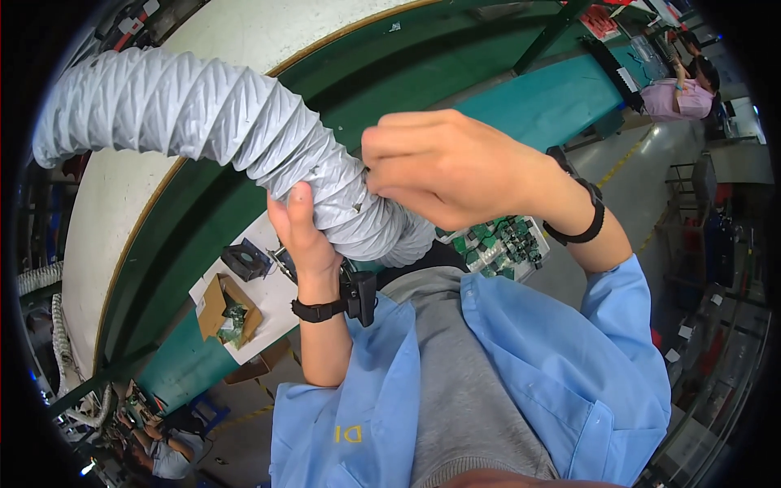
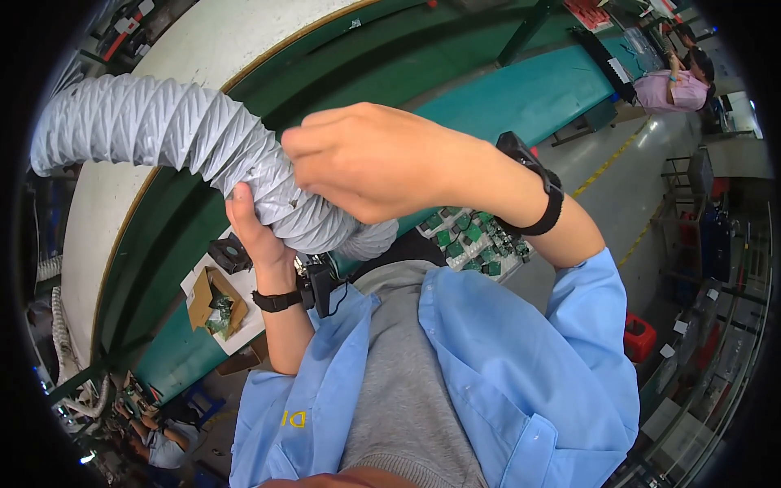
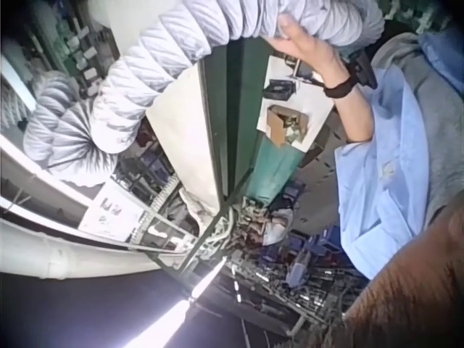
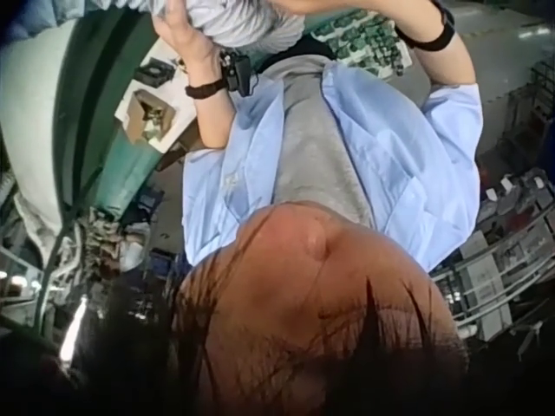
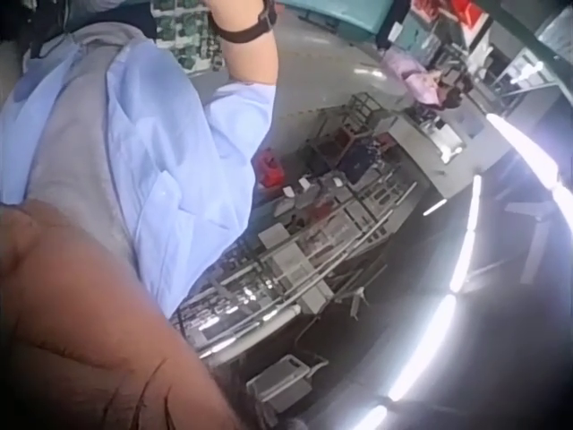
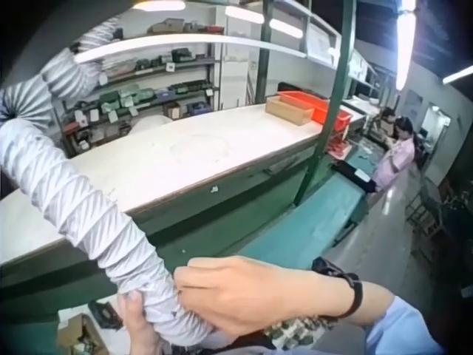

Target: The person picks up a black cloth from a tray of liquid and wipes down the exterior of a flexible white ventilation duct. They rotate and extend the duct by hand to reach different sections before setting the cloth down on the workbench.

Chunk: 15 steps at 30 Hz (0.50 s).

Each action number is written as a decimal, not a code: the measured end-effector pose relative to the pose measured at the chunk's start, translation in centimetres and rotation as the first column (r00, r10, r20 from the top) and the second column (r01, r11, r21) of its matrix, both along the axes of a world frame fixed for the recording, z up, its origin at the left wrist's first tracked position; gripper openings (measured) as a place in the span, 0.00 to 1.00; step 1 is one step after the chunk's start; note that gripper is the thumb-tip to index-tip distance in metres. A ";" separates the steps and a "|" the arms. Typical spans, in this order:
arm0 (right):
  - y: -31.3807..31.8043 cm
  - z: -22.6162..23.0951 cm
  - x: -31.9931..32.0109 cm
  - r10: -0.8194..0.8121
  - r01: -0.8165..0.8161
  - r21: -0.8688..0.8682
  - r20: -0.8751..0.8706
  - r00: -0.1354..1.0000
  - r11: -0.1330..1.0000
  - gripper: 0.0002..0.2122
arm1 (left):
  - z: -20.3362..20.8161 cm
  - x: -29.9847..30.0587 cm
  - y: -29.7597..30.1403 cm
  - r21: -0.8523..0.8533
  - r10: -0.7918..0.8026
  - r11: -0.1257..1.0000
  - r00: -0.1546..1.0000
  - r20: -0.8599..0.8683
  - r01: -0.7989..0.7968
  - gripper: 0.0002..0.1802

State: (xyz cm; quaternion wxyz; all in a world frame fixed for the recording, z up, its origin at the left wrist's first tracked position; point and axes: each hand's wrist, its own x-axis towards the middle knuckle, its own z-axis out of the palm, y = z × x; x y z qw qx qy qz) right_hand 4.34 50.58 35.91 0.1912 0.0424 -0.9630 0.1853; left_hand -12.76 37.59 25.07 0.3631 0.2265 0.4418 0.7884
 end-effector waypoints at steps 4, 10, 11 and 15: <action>-0.9 -1.9 -0.4 -0.116 0.041 -0.250 -0.293 0.949 0.967 0.05 | 0.9 0.0 0.3 0.021 0.005 1.000 0.998 -0.070 -0.004 0.40; -2.5 -2.9 0.6 -0.161 0.002 -0.439 -0.326 0.932 0.898 0.09 | -0.3 -0.1 -0.2 0.070 0.028 0.997 0.988 -0.152 -0.017 0.44; -2.6 -3.0 0.9 -0.170 0.007 -0.456 -0.317 0.933 0.890 0.10 | -0.1 0.2 -0.2 0.073 0.020 0.997 0.992 -0.123 -0.011 0.45; -3.8 -4.0 0.2 -0.235 0.050 -0.395 -0.434 0.870 0.917 0.10 | -0.1 0.3 -0.6 0.123 -0.047 0.991 0.997 -0.066 0.055 0.44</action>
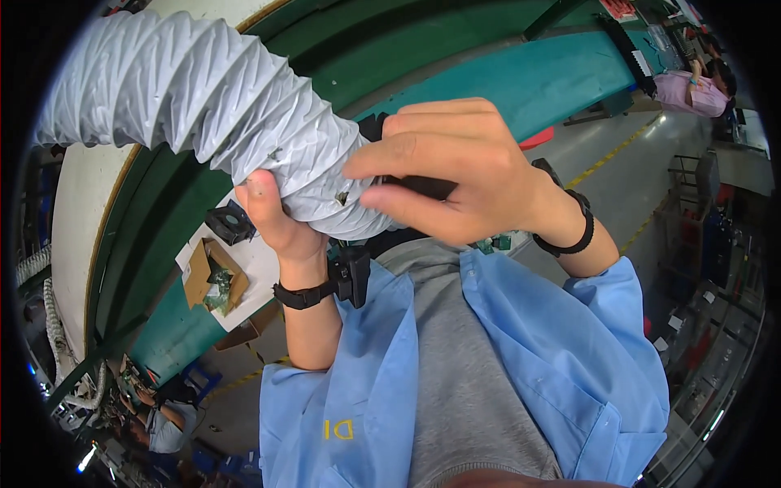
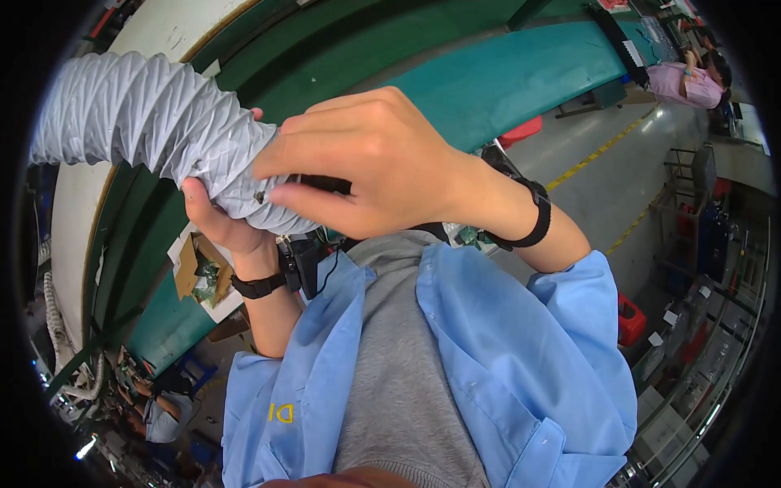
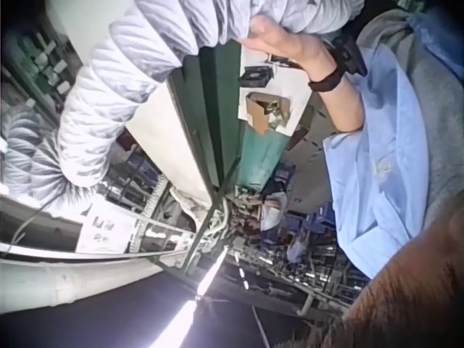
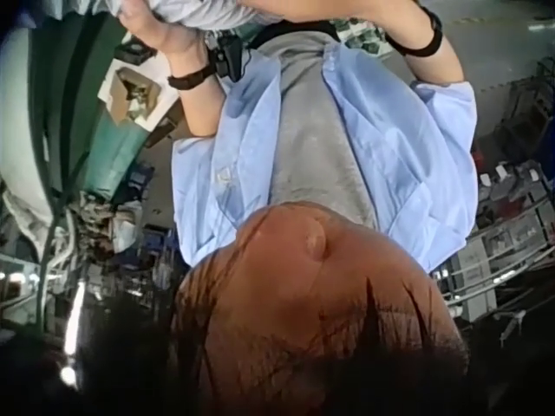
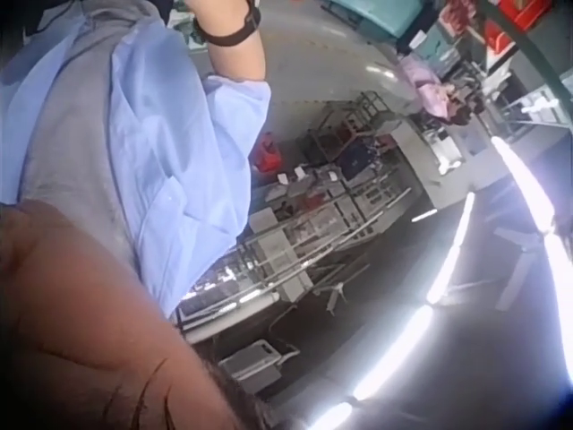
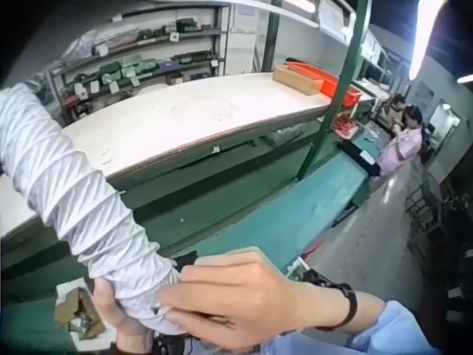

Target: The person picks up a black cloth from a tray of liquid and wipes down the exterior of a flexible white ventilation duct. They rotate and extend the duct by hand to reach different sections before setting the cloth down on the workbench.

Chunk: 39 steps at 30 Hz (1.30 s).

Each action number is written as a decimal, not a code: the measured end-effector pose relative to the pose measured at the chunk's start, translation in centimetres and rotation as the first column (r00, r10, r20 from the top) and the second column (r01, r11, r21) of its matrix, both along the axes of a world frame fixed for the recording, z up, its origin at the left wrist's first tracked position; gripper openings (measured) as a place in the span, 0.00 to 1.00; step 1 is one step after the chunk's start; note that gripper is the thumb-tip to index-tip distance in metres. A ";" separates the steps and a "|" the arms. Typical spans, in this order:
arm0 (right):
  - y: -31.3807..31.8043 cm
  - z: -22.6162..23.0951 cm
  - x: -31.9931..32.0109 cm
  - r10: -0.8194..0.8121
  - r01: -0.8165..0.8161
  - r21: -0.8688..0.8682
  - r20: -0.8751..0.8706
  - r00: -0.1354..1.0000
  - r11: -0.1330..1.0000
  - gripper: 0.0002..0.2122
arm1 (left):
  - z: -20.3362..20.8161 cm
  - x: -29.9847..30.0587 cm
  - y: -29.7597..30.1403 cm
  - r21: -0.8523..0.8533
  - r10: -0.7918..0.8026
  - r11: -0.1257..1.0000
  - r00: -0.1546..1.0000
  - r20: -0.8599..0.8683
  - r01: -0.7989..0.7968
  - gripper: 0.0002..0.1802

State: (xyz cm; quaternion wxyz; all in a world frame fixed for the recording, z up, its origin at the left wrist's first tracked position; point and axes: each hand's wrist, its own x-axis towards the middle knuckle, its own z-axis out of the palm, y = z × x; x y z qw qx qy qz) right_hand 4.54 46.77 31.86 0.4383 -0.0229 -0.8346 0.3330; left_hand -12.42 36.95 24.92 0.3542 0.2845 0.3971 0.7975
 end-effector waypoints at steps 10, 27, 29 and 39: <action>-1.1 -0.9 0.0 -0.142 0.135 0.258 0.008 0.990 0.957 0.12 | -0.2 0.6 -0.1 0.006 0.006 1.000 0.995 0.095 -0.007 0.42; 0.7 -0.2 1.3 0.060 -0.060 0.005 -0.003 0.998 0.998 0.10 | 0.9 0.9 0.0 0.039 -0.154 0.988 0.988 0.034 0.152 0.50; 1.2 0.0 1.3 0.104 -0.105 -0.090 -0.019 0.994 0.990 0.10 | 1.2 1.1 0.2 -0.071 -0.004 0.997 0.997 -0.072 -0.002 0.53; 0.1 1.1 -2.5 -0.073 0.082 0.022 -0.280 0.957 0.996 0.07 | -1.8 0.4 -0.5 -0.098 0.031 0.995 0.996 0.089 -0.022 0.44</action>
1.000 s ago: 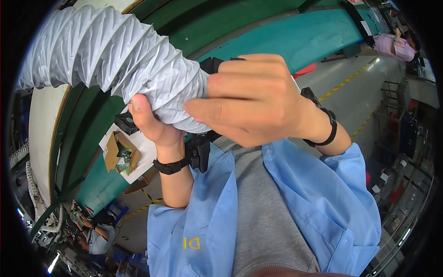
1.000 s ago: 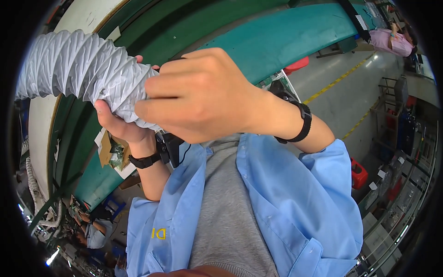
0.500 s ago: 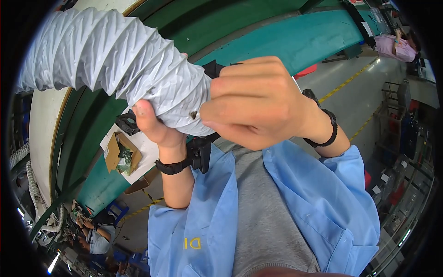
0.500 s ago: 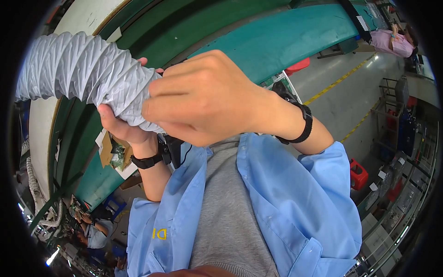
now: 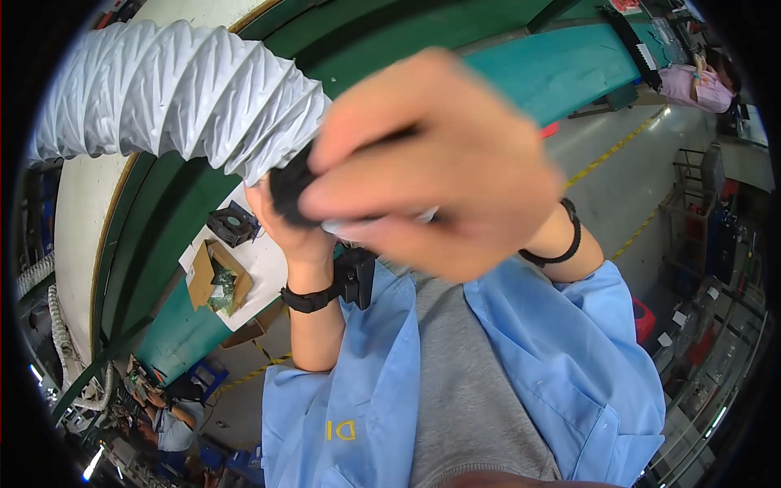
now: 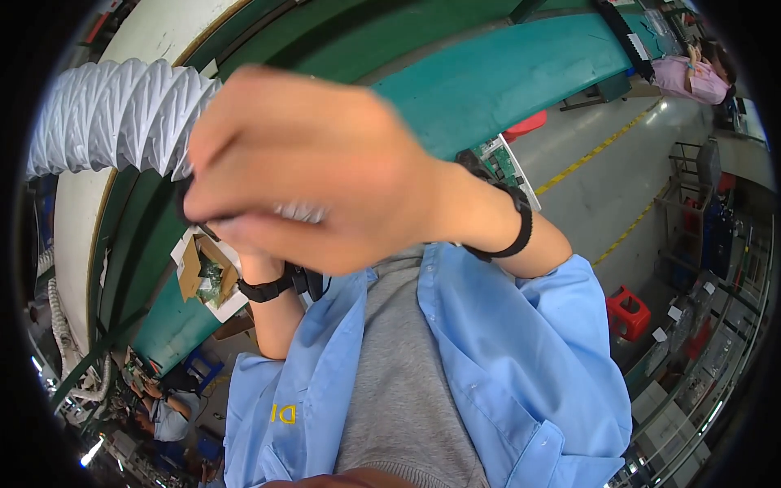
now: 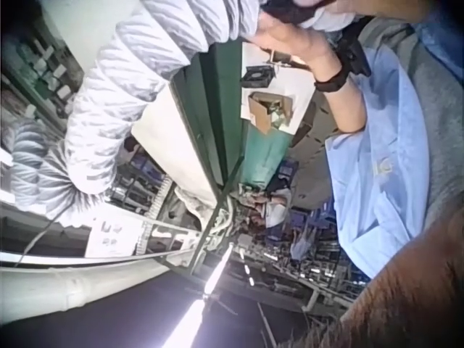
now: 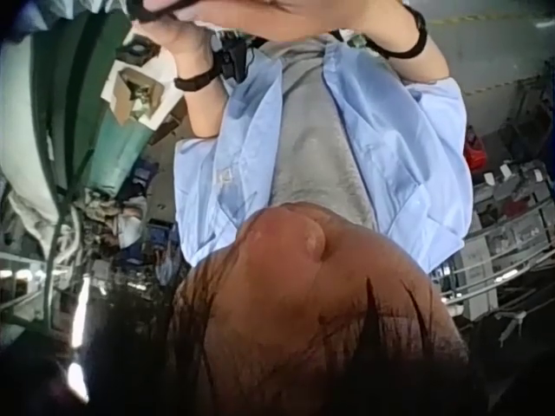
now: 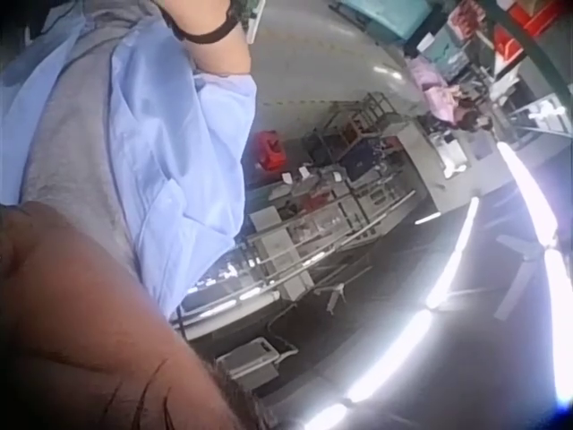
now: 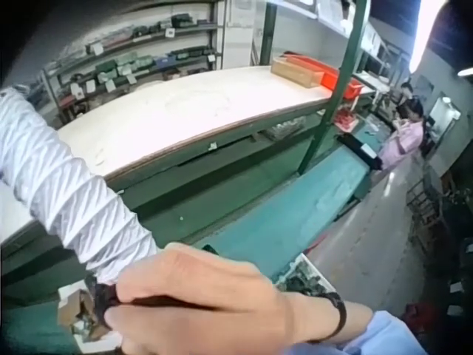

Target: The person picks up a black cloth from a tray of liquid and wipes down the exterior of a flexible white ventilation duct. They rotate and extend the duct by hand to reach different sections before setting the cloth down on the workbench.

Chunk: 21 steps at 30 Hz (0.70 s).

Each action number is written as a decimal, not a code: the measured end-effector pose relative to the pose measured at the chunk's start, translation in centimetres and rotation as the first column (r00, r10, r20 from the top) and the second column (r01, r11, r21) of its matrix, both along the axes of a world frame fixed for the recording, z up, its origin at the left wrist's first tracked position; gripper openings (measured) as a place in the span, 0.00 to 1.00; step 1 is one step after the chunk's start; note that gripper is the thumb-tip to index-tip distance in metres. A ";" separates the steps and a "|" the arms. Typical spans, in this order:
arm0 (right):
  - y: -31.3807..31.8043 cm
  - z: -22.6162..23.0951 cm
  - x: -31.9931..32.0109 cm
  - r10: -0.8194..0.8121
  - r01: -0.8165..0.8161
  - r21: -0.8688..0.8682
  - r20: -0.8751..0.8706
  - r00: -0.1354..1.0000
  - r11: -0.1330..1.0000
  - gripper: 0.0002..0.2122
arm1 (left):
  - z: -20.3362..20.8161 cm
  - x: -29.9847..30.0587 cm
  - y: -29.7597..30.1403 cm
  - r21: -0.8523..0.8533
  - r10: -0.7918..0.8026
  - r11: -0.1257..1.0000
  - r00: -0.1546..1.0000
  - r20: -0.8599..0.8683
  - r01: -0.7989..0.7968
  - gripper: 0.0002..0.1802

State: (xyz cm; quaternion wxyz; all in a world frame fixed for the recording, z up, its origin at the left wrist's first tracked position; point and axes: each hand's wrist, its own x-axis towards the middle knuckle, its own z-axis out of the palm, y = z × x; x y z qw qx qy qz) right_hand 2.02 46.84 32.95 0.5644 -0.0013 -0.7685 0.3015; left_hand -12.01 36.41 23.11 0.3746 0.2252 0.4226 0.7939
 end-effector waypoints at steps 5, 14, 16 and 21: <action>1.2 -0.9 1.2 -0.049 -0.046 0.244 0.372 0.927 0.969 0.06 | 0.6 0.7 0.3 -0.089 0.050 0.994 0.983 -0.178 -0.067 0.34; 2.0 1.0 0.8 -0.070 0.061 0.042 0.261 0.963 0.997 0.05 | -0.1 0.3 -0.6 -0.230 0.062 0.963 0.949 -0.308 -0.137 0.30; 1.8 0.2 -0.8 -0.062 0.013 0.172 0.286 0.956 0.985 0.04 | 0.5 0.1 -0.5 -0.197 0.036 0.976 0.958 -0.283 -0.095 0.30; 4.3 -0.9 0.9 -0.190 0.036 0.335 0.438 0.879 0.942 0.09 | 2.0 0.3 0.3 -0.076 0.087 0.992 0.981 -0.172 -0.102 0.30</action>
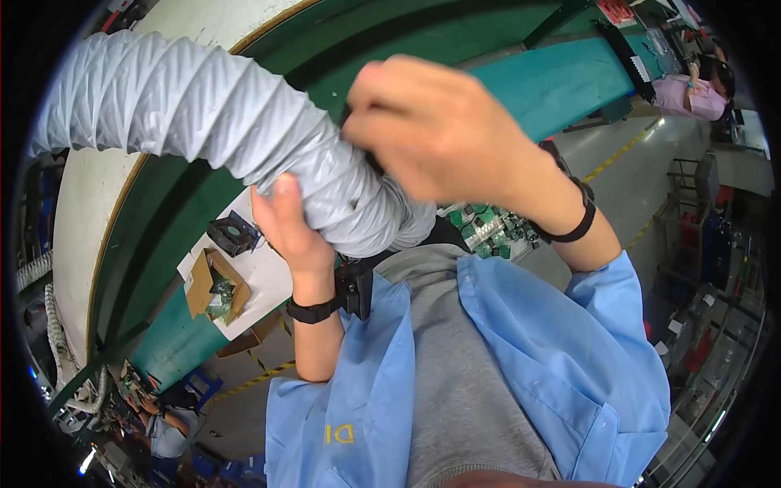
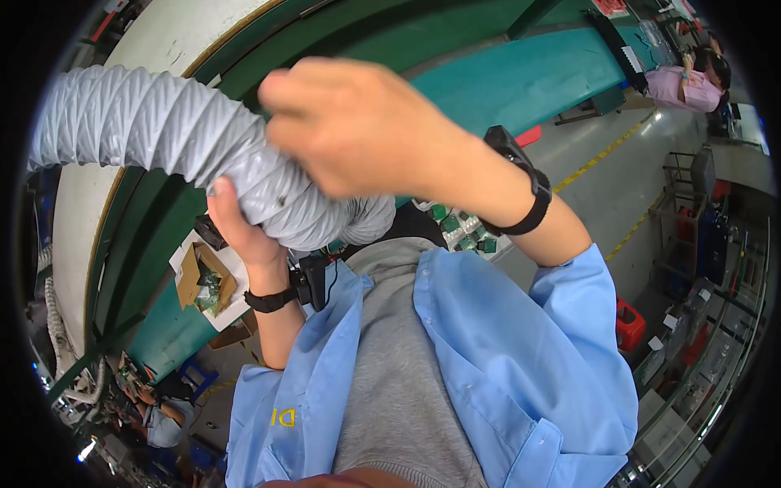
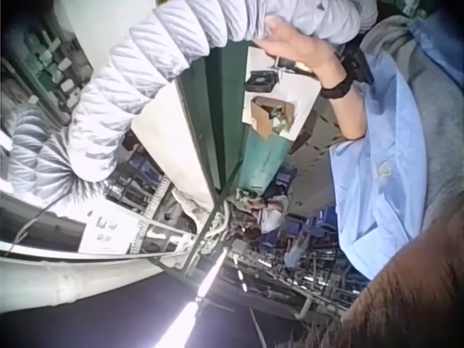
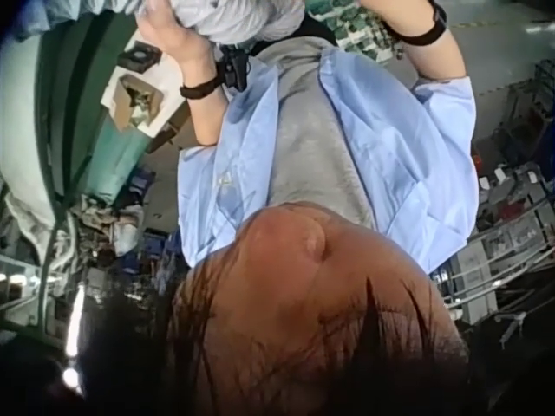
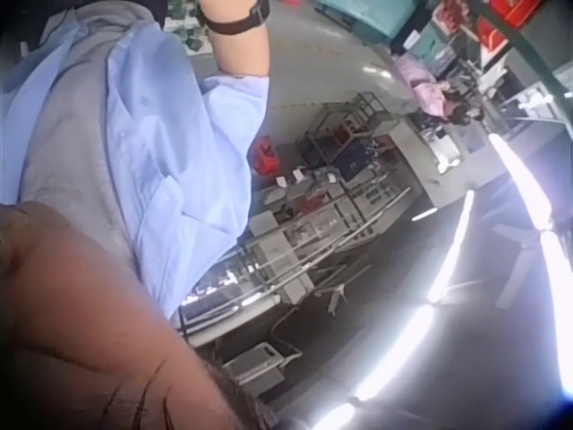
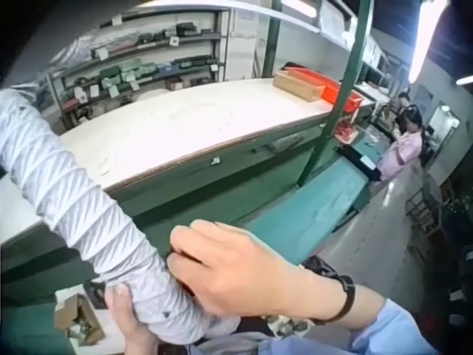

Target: The person picks up a black cloth from a tray of liquid and wipes down the exterior of a flexible white ventilation duct. They rotate and extend the duct by hand to reach different sections before setting the cloth down on the workbench.

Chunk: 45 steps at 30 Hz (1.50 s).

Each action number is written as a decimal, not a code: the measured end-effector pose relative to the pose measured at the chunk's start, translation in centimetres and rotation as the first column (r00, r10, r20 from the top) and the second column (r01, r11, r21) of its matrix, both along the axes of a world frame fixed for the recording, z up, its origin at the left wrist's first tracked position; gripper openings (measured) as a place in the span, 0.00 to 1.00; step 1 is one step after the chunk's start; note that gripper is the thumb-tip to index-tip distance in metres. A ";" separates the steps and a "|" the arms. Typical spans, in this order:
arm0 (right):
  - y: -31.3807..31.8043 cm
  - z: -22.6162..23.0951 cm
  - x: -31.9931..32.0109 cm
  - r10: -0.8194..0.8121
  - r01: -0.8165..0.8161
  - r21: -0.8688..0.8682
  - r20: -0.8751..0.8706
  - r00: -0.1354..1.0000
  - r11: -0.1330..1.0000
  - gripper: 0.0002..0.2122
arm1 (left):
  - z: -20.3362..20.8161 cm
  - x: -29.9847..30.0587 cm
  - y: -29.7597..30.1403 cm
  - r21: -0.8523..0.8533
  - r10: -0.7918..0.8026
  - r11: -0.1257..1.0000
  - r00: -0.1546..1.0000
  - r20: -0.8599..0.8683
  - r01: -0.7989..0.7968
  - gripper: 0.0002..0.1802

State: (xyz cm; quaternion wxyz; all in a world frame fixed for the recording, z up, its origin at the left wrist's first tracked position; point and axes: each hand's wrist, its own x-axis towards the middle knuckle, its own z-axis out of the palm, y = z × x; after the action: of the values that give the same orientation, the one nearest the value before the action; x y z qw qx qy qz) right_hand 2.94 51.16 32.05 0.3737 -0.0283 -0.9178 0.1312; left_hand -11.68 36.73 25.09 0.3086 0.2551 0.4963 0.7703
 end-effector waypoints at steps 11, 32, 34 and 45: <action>0.6 0.0 -0.4 0.121 -0.130 -0.091 -0.099 0.988 0.987 0.09 | -0.2 0.3 -0.9 0.054 0.009 0.999 0.994 -0.109 -0.003 0.36; -2.6 2.6 -2.8 0.090 -0.169 -0.260 -0.289 0.953 0.951 0.10 | -7.0 3.7 1.0 -0.040 0.038 0.998 0.968 -0.249 -0.049 0.40; -4.7 2.3 -4.1 0.142 -0.145 -0.023 -0.093 0.985 0.989 0.11 | -7.6 4.2 1.1 -0.089 0.035 0.994 0.977 -0.212 -0.055 0.41; -1.1 -0.1 -1.4 -0.005 0.015 -0.138 0.074 0.997 0.990 0.11 | -6.3 4.5 1.8 0.046 0.238 0.971 0.918 -0.318 -0.236 0.45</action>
State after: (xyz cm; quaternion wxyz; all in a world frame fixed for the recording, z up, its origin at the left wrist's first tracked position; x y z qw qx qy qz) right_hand 1.51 50.06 31.97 0.3377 -0.0636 -0.9193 0.1917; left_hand -7.15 38.58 18.78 0.1274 0.3162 0.5645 0.7518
